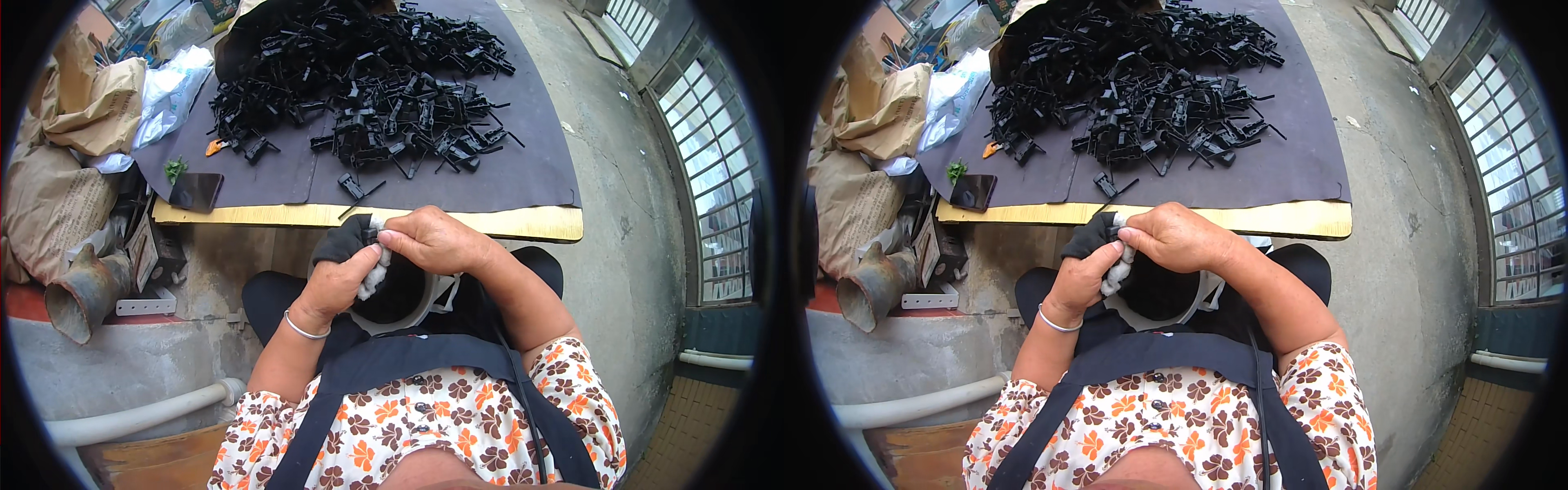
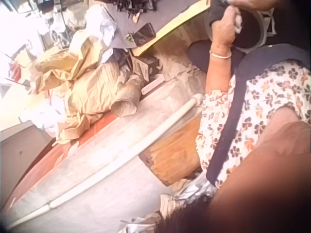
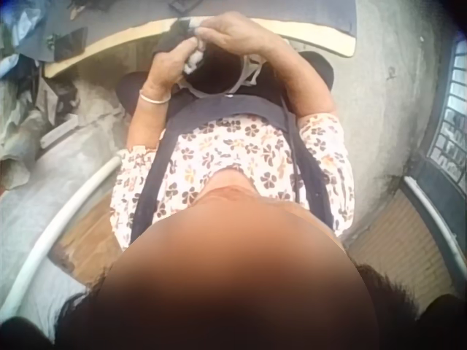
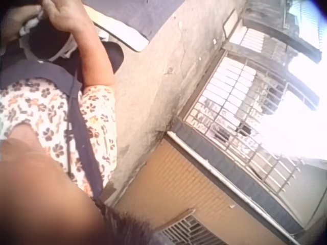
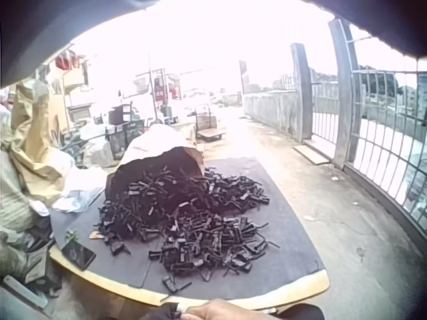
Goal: The recorder is manually assembling small black plastic components.
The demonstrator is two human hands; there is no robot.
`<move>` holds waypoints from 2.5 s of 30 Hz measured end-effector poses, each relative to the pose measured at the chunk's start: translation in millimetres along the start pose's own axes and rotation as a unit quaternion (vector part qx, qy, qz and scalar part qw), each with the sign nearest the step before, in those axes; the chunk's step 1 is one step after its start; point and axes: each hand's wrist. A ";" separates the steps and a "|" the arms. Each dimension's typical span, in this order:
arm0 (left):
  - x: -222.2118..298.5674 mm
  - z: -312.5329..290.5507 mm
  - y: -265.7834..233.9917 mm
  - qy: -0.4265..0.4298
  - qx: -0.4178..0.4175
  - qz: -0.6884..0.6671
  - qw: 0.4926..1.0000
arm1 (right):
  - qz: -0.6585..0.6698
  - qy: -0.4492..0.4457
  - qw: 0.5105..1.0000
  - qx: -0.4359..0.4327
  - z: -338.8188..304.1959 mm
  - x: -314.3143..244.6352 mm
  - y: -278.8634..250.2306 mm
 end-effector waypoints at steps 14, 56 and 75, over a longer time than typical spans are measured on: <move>7.2 -16.4 -21.6 0.052 0.037 0.051 0.997 | -0.156 -0.050 0.967 0.195 25.2 11.2 8.8; 3.2 2.1 7.6 0.189 0.042 0.263 0.945 | 0.119 0.055 0.982 0.133 2.2 -4.3 14.6; 1.9 0.9 11.5 0.345 0.083 0.475 0.805 | 0.230 0.013 0.966 0.115 8.2 15.8 46.9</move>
Point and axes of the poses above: each hand's wrist, its own z-axis towards the middle knuckle, its own y-axis out of the palm, x = y × z, and after that the axes turned 5 degrees about y, right-handed
